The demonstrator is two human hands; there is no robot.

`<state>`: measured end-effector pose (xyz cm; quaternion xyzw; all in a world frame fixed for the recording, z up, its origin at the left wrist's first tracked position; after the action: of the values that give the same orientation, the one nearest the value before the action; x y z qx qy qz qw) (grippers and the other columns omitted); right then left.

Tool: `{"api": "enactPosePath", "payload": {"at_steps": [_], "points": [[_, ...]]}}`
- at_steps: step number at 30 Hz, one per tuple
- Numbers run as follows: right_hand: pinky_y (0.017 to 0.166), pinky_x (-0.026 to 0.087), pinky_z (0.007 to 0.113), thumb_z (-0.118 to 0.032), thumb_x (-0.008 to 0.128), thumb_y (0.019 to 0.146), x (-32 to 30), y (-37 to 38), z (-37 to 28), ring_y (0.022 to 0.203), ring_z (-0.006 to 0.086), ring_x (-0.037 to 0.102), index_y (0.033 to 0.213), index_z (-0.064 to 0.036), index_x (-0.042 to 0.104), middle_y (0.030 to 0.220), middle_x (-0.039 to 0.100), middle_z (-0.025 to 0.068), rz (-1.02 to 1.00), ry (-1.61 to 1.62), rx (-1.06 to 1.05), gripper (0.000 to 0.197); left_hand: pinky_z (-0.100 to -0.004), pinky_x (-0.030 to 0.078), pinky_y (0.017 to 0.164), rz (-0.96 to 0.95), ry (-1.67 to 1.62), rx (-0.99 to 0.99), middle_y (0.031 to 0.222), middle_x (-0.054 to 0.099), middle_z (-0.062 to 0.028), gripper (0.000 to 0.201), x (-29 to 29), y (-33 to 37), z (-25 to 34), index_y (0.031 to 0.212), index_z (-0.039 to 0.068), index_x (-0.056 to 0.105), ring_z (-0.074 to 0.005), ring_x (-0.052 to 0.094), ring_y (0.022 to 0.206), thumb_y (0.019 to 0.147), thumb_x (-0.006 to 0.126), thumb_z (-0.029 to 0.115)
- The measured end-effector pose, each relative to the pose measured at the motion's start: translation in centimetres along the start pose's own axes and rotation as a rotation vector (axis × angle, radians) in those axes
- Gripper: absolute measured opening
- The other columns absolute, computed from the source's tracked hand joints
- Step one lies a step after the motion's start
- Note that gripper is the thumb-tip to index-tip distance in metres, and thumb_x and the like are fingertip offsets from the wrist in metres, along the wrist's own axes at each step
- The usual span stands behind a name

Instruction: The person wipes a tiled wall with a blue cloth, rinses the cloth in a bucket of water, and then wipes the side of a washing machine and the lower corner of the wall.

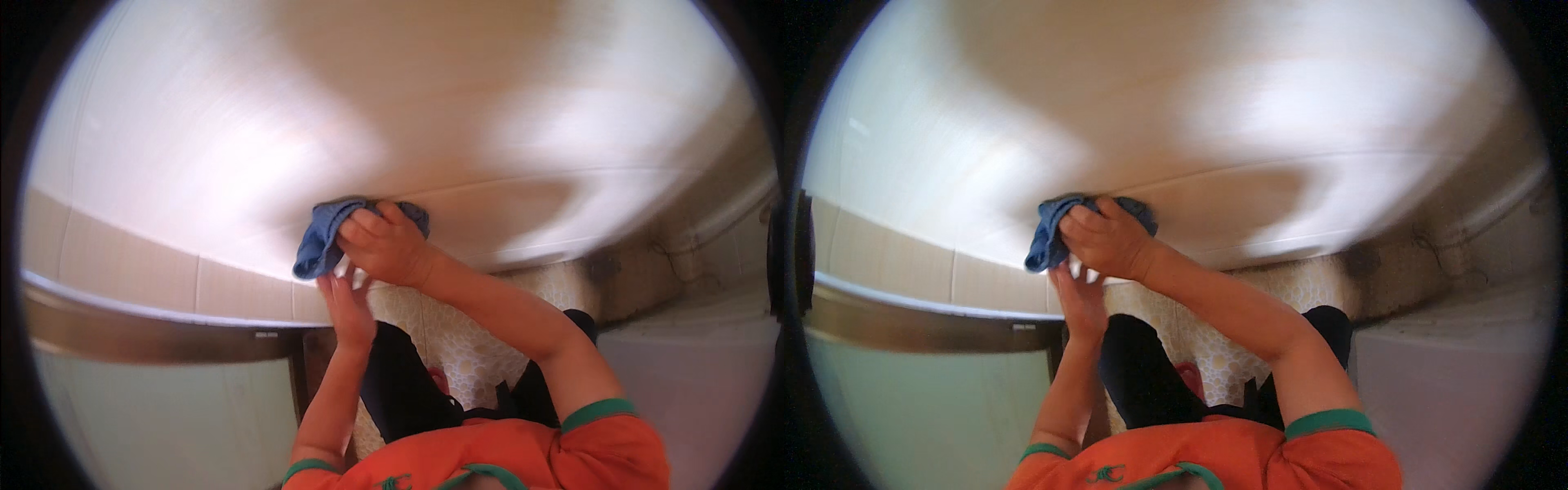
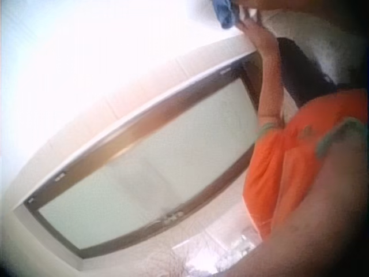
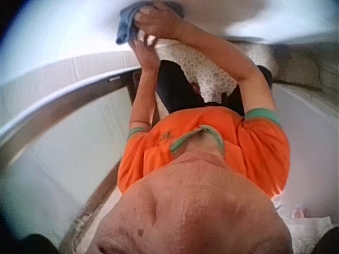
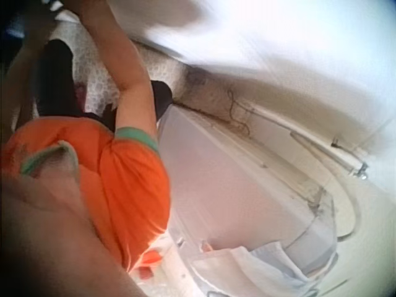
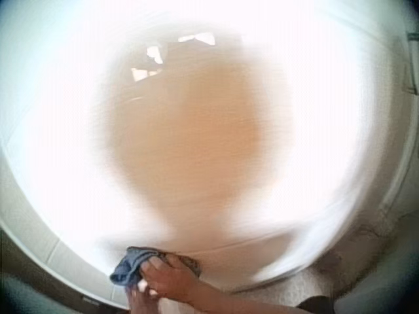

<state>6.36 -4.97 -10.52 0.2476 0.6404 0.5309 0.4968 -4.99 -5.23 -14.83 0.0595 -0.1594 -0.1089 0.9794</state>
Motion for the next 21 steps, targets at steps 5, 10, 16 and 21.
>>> {"api": "enactPosePath", "payload": {"at_steps": [5,10,16,21], "points": [[0.079,0.039,0.039,-0.008,0.057,0.066,-3.2,1.4,-0.1,0.094,0.0287,0.049,0.086,-0.0036,0.058,0.097,0.054,0.0123,-0.158,0.46,0.211,0.021,-0.031,0.036,0.09,0.211,-0.374,-0.021,0.111,0.046,-0.0061,0.041,4.7,1.3,1.4,0.115,0.009,0.04,-0.0192,0.045,0.104,0.09,0.036,0.042],[0.087,0.039,0.041,-0.005,0.051,0.073,-11.7,3.3,4.8,0.1,0.0323,0.05,0.1,-0.0038,0.058,0.106,0.053,0.0168,0.0,0.011,0.07,0.029,-0.0355,0.036,0.083,0.649,0.248,0.255,0.108,0.042,-0.0167,0.039,9.1,2.5,0.4,0.11,-0.001,0.04,-0.0261,0.043,0.094,0.089,0.044,0.032],[0.093,0.025,0.047,-0.02,0.047,0.08,-18.4,-0.8,14.0,0.114,0.0351,0.036,0.107,-0.0115,0.058,0.121,0.044,0.0163,0.107,-0.69,-0.123,0.03,-0.0299,0.038,0.066,0.129,0.701,1.17,0.096,0.051,-0.0049,0.025,17.4,0.1,-0.7,0.085,0.019,0.06,-0.0191,0.048,0.085,0.062,0.069,0.02],[0.098,0.023,0.048,-0.019,0.039,0.085,-21.2,-1.0,15.4,0.12,0.0368,0.027,0.122,-0.0016,0.043,0.13,0.029,0.0178,0.102,-0.773,-0.111,0.041,-0.0291,0.04,0.056,-0.212,0.948,1.268,0.07,0.056,-0.0058,0.021,11.1,2.8,1.6,0.07,0.012,0.056,-0.0211,0.053,0.058,0.059,0.071,0.022]]}}
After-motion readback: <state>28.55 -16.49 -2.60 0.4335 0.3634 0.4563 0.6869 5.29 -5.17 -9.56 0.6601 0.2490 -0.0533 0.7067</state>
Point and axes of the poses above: each hand's wrist, its own y-axis towards the middle knuckle, its own x-axis out of the palm, z = x × y, the point moved 3 cm from there along y, towards the middle knuckle
